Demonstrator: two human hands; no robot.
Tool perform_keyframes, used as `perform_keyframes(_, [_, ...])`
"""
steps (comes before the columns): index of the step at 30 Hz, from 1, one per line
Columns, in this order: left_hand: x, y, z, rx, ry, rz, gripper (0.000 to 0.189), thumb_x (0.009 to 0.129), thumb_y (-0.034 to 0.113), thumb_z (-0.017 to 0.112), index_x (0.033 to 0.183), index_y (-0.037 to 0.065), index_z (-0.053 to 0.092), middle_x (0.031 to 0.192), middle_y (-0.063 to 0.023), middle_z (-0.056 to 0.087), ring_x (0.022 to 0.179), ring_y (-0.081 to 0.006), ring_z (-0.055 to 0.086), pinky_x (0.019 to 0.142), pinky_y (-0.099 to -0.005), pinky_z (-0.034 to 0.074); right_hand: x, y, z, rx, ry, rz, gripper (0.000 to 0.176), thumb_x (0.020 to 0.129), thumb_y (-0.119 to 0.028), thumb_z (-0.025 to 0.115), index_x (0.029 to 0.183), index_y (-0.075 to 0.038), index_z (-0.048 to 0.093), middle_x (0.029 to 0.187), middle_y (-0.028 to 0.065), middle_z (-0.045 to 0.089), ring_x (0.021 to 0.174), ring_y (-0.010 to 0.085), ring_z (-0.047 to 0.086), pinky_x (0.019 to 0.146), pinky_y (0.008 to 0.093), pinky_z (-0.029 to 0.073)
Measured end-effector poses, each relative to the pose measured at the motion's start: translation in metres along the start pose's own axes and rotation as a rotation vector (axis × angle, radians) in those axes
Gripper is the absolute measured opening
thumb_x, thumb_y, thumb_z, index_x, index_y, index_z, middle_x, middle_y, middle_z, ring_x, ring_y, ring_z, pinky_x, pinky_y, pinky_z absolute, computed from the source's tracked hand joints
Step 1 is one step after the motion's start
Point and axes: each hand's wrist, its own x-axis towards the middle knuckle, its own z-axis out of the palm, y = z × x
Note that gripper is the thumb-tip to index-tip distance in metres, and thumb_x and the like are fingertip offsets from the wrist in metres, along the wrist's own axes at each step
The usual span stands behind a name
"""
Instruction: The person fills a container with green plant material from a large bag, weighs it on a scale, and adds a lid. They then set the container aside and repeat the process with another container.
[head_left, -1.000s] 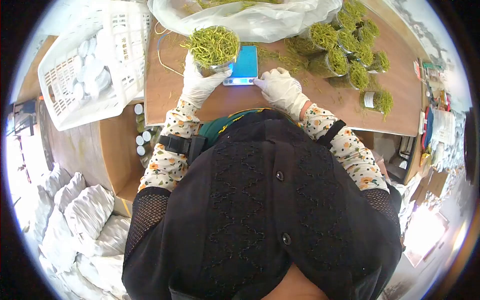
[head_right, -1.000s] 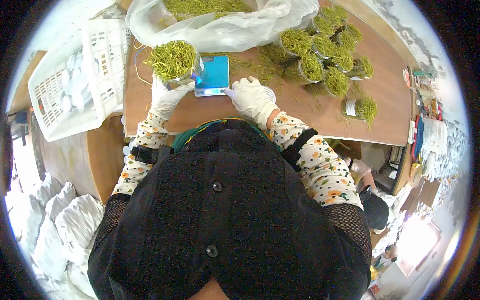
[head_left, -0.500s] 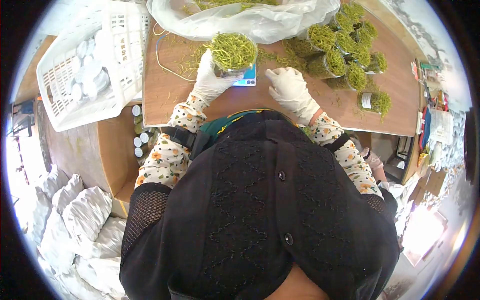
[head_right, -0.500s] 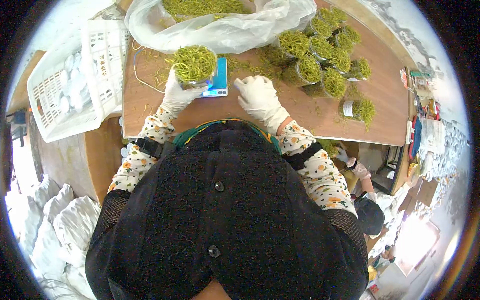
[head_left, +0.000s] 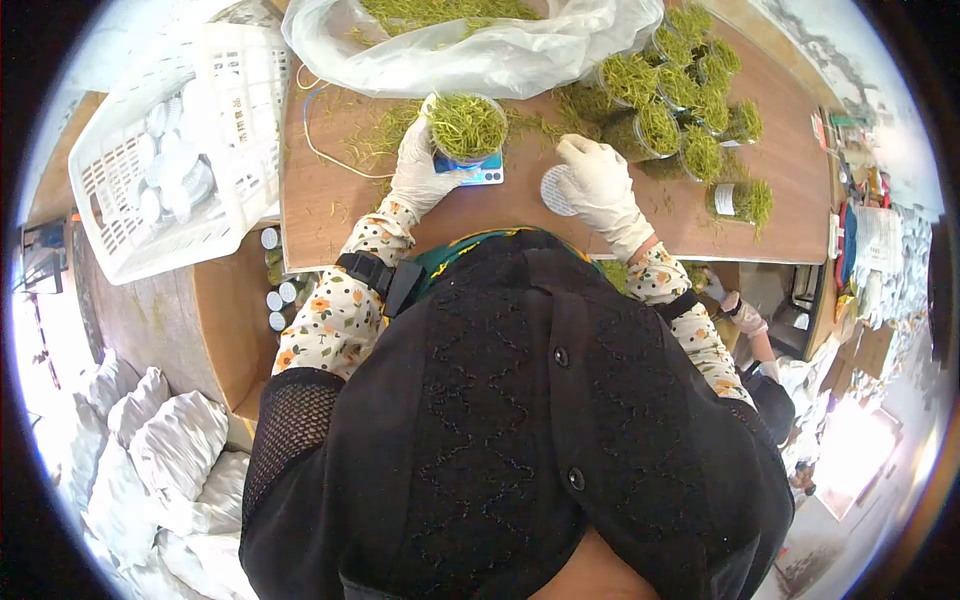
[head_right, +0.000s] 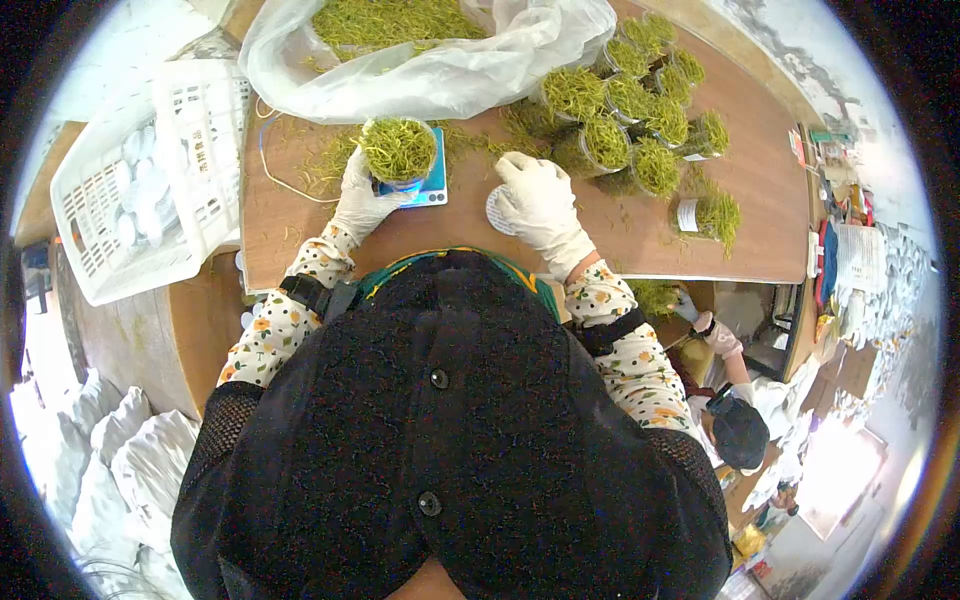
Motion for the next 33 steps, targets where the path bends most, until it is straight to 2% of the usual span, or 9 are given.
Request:
perform_keyframes(5, [-0.003, 0.002, -0.01, 0.415, -0.016, 0.081, 0.101, 0.063, 0.031, 0.088, 0.147, 0.007, 0.037, 0.135, -0.0162, 0.053, 0.126, -0.0375, 0.046, 0.108, -0.0457, 0.035, 0.016, 0.002, -0.006, 0.006, 0.027, 0.011, 0.035, 0.078, -0.019, 0.064, 0.112, -0.011, 0.062, 0.121, 0.0086, 0.063, 0.098, 0.0329, 0.063, 0.086, 0.0453, 0.051])
perform_keyframes(14, [0.007, 0.013, -0.022, 0.554, 0.024, 0.131, 0.095, 0.068, 0.044, 0.084, 0.146, 0.011, 0.04, 0.141, -0.0155, 0.049, 0.131, -0.0391, 0.042, 0.111, -0.0504, 0.03, 0.036, -0.011, -0.03, 0.148, 0.056, -0.05, 0.033, 0.079, -0.014, 0.062, 0.111, -0.007, 0.063, 0.118, 0.0133, 0.064, 0.097, 0.0354, 0.063, 0.086, 0.0434, 0.052])
perform_keyframes(21, [-0.027, -0.003, -0.11, 1.012, 0.083, 0.14, 0.062, 0.076, 0.042, 0.078, 0.131, 0.019, 0.058, 0.141, -0.0077, 0.052, 0.134, -0.0361, 0.042, 0.112, -0.0561, 0.028, 0.075, 0.003, -0.081, 0.415, 0.213, -0.093, 0.035, 0.083, -0.008, 0.062, 0.117, 0.0, 0.061, 0.109, 0.021, 0.065, 0.101, 0.0383, 0.062, 0.09, 0.0403, 0.05])
perform_keyframes(23, [-0.039, -0.007, -0.122, 1.015, 0.176, 0.115, 0.059, 0.081, 0.038, 0.076, 0.134, 0.02, 0.056, 0.144, -0.0061, 0.048, 0.136, -0.0351, 0.04, 0.112, -0.056, 0.028, 0.096, 0.006, -0.094, 0.4, 0.308, -0.105, 0.035, 0.087, -0.01, 0.064, 0.121, -0.001, 0.062, 0.11, 0.0199, 0.066, 0.103, 0.0362, 0.063, 0.092, 0.0374, 0.049])
perform_keyframes(24, [-0.044, -0.01, -0.123, 1.002, 0.217, 0.079, 0.063, 0.083, 0.037, 0.074, 0.139, 0.02, 0.051, 0.146, -0.0071, 0.046, 0.137, -0.0357, 0.039, 0.112, -0.0564, 0.028, 0.107, 0.023, -0.089, 0.376, 0.311, -0.057, 0.043, 0.089, -0.027, 0.066, 0.123, -0.003, 0.063, 0.112, 0.0213, 0.067, 0.107, 0.0364, 0.063, 0.094, 0.0394, 0.049])
perform_keyframes(27, [-0.06, -0.016, -0.121, 0.982, 0.349, -0.014, 0.074, 0.085, 0.039, 0.072, 0.148, 0.017, 0.04, 0.151, -0.0117, 0.041, 0.139, -0.0374, 0.037, 0.113, -0.0576, 0.026, 0.147, 0.018, -0.109, 0.315, 0.306, -0.231, 0.045, 0.09, -0.008, 0.065, 0.133, -0.001, 0.056, 0.133, 0.0148, 0.059, 0.127, 0.0259, 0.053, 0.107, 0.0357, 0.04])
perform_keyframes(28, [-0.066, -0.018, -0.119, 0.978, 0.394, -0.043, 0.078, 0.085, 0.04, 0.071, 0.151, 0.016, 0.037, 0.152, -0.0135, 0.04, 0.14, -0.0379, 0.036, 0.114, -0.058, 0.025, 0.163, 0.013, -0.103, 0.457, 0.377, -0.189, 0.024, 0.095, -0.011, 0.059, 0.115, -0.001, 0.067, 0.111, 0.0108, 0.069, 0.107, 0.0232, 0.063, 0.094, 0.0347, 0.048])
perform_keyframes(31, [-0.087, -0.017, -0.111, 0.941, 0.406, -0.149, 0.087, 0.085, 0.046, 0.07, 0.153, 0.011, 0.031, 0.153, -0.0183, 0.035, 0.141, -0.0387, 0.033, 0.114, -0.0588, 0.023, 0.199, 0.012, -0.118, 0.519, -0.017, -0.068, 0.024, 0.095, -0.018, 0.057, 0.11, -0.002, 0.069, 0.098, 0.0115, 0.071, 0.095, 0.0247, 0.065, 0.085, 0.0349, 0.05])
perform_keyframes(33, [-0.098, -0.008, -0.107, 0.992, 0.23, -0.209, 0.101, 0.079, 0.05, 0.075, 0.155, 0.009, 0.023, 0.157, -0.019, 0.029, 0.146, -0.0378, 0.026, 0.116, -0.056, 0.02, 0.217, 0.021, -0.106, 0.36, 0.015, -0.157, 0.026, 0.096, -0.021, 0.054, 0.107, -0.003, 0.07, 0.091, 0.0121, 0.07, 0.089, 0.0261, 0.065, 0.081, 0.0357, 0.049])
